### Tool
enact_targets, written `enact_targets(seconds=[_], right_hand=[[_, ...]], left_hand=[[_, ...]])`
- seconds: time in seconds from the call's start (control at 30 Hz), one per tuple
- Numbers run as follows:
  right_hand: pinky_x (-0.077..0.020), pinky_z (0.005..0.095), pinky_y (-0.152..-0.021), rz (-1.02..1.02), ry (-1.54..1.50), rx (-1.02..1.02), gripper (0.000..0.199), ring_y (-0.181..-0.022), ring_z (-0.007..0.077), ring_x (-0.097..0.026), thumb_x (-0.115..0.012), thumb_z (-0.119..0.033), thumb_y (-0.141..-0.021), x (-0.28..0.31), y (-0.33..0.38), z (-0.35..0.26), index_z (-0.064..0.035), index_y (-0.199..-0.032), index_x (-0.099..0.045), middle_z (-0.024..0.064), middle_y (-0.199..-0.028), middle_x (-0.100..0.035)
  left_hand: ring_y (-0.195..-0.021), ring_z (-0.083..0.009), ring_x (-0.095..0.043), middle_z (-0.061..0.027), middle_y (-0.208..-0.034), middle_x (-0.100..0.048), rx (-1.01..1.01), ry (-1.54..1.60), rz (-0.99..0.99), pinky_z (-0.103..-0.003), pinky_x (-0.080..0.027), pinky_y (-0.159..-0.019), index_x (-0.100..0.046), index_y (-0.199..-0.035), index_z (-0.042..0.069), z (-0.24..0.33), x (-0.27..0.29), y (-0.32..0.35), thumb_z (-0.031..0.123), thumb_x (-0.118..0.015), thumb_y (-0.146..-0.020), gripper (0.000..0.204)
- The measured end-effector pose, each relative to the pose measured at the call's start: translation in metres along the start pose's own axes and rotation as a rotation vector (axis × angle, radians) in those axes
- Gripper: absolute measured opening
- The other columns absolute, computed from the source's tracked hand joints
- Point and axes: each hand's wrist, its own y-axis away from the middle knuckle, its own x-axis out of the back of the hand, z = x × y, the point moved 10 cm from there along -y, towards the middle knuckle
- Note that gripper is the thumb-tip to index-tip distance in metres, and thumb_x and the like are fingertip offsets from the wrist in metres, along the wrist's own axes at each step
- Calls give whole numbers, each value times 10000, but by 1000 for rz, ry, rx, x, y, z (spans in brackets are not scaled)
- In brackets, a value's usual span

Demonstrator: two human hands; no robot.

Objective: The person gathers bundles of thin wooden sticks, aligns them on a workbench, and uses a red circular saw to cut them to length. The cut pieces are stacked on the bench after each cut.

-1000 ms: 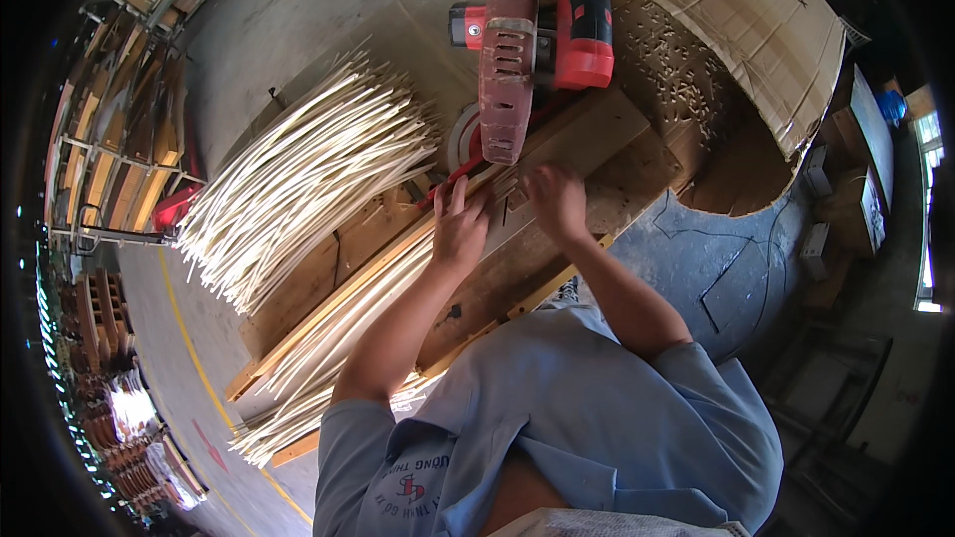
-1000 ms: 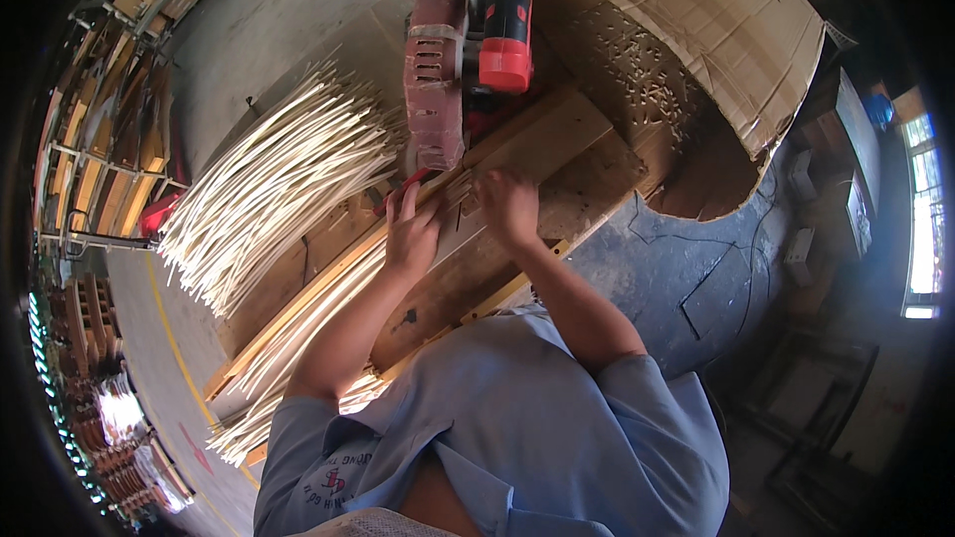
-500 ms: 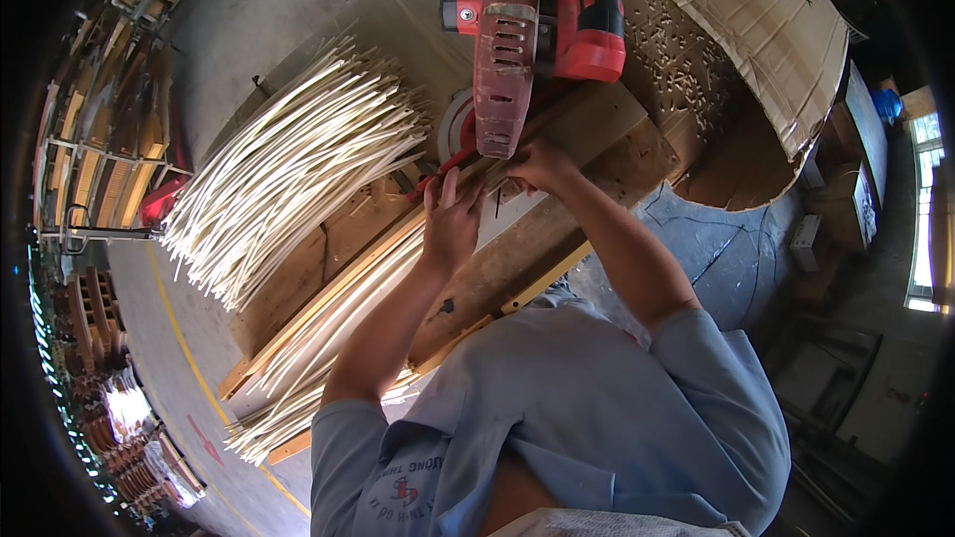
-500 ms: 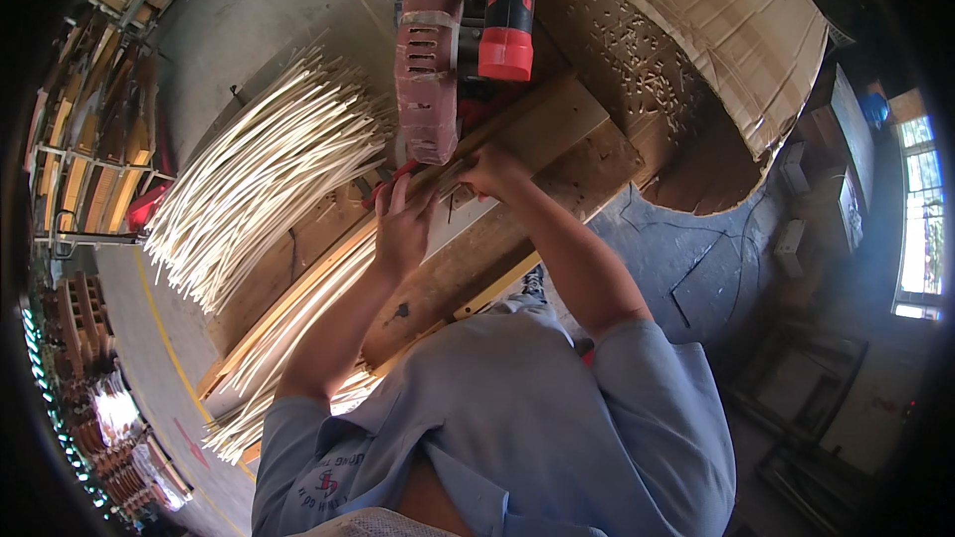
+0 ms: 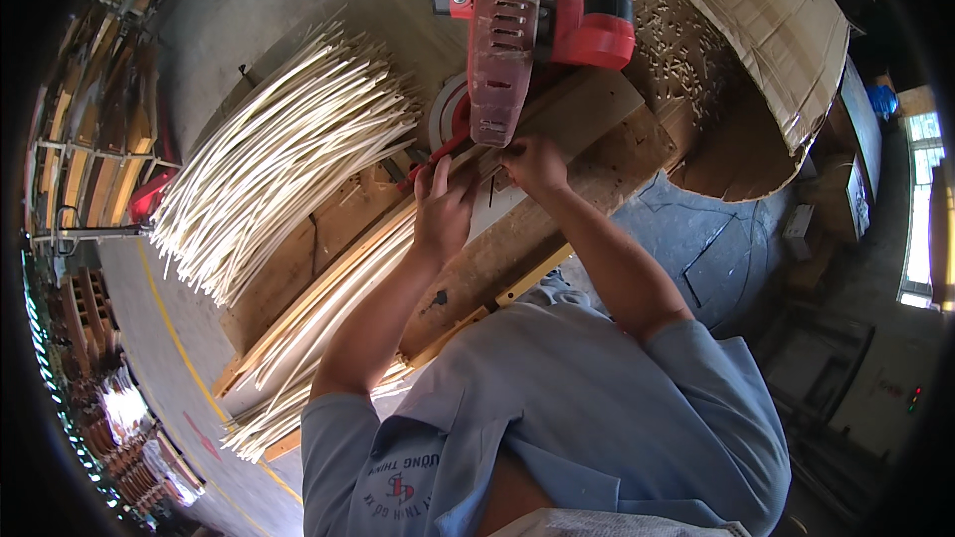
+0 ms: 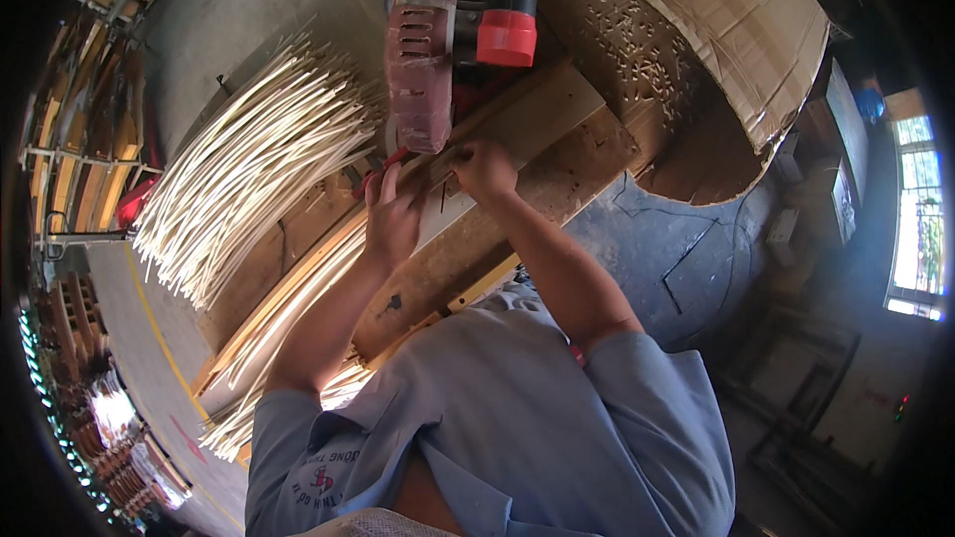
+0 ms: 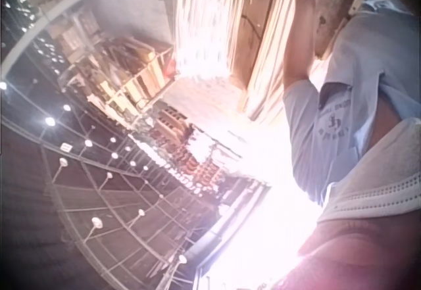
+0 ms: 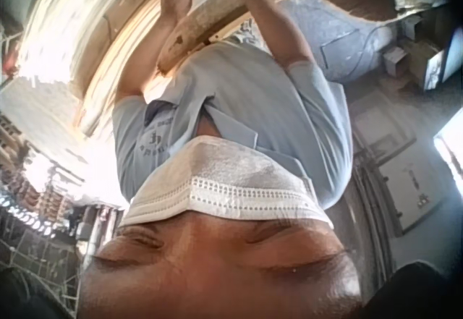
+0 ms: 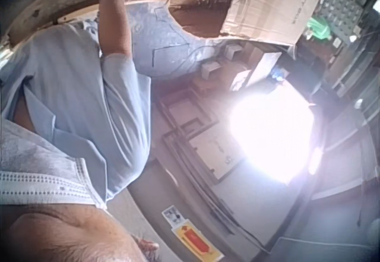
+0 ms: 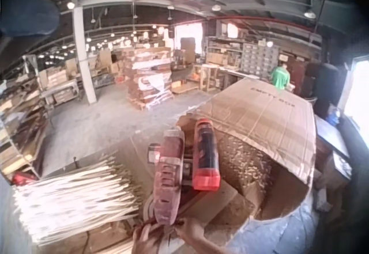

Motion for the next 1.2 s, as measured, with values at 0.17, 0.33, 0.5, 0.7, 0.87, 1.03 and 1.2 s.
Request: enact_targets(seconds=[0.17,0.33,0.5,0.7,0.87,1.03,1.2], right_hand=[[-548,364,-608,16,94,-7,183,-571,189,-675,-762,-248,-893,4,5,-5,-67,-917,-773,62,-672,-700],[-586,405,-686,-113,100,-82,245,-645,238,-738,-771,-310,-864,0,0,-4,-127,-1016,-828,87,-729,-750],[-536,364,-517,-260,-89,-177,156,-556,196,-697,-753,-185,-886,-8,-5,1,-37,-934,-743,93,-677,-701],[-525,339,-441,-197,-390,-107,140,-511,205,-675,-719,-113,-959,-4,6,-9,17,-962,-667,111,-697,-685],[-562,354,-446,-136,-424,-174,203,-505,223,-682,-711,-180,-988,2,-2,4,15,-947,-672,117,-699,-691],[-581,379,-456,-272,-308,-360,218,-532,268,-713,-685,-179,-978,-12,-18,14,23,-896,-690,141,-713,-715],[-569,379,-449,-259,-194,-343,221,-546,278,-725,-695,-193,-959,-7,-18,0,24,-921,-688,150,-716,-717]], left_hand=[[-1501,-389,-383,-59,-1466,-608,24,8,-25,-667,-319,-1197,-719,-1339,69,-3,-1,-1,41,-649,-858,487],[-1508,-382,-373,-41,-1494,-595,32,19,-39,-668,-317,-1196,-713,-1345,74,-3,-2,0,43,-647,-856,494],[-1517,-374,-357,-36,-1508,-588,30,-4,-47,-671,-311,-1196,-712,-1354,76,-2,-3,-1,62,-645,-867,492],[-1518,-375,-354,-36,-1512,-587,50,0,6,-668,-310,-1194,-728,-1317,62,-5,-5,2,63,-636,-869,458],[-1494,-372,-369,-33,-1475,-601,44,7,7,-661,-321,-1182,-735,-1299,59,-2,-3,-1,71,-643,-867,442],[-1476,-369,-382,-36,-1459,-606,35,18,0,-651,-315,-1185,-733,-1304,53,1,1,-2,75,-622,-895,424],[-1474,-373,-386,-37,-1476,-608,46,62,23,-651,-306,-1188,-724,-1320,45,-4,-3,1,85,-609,-930,408]])
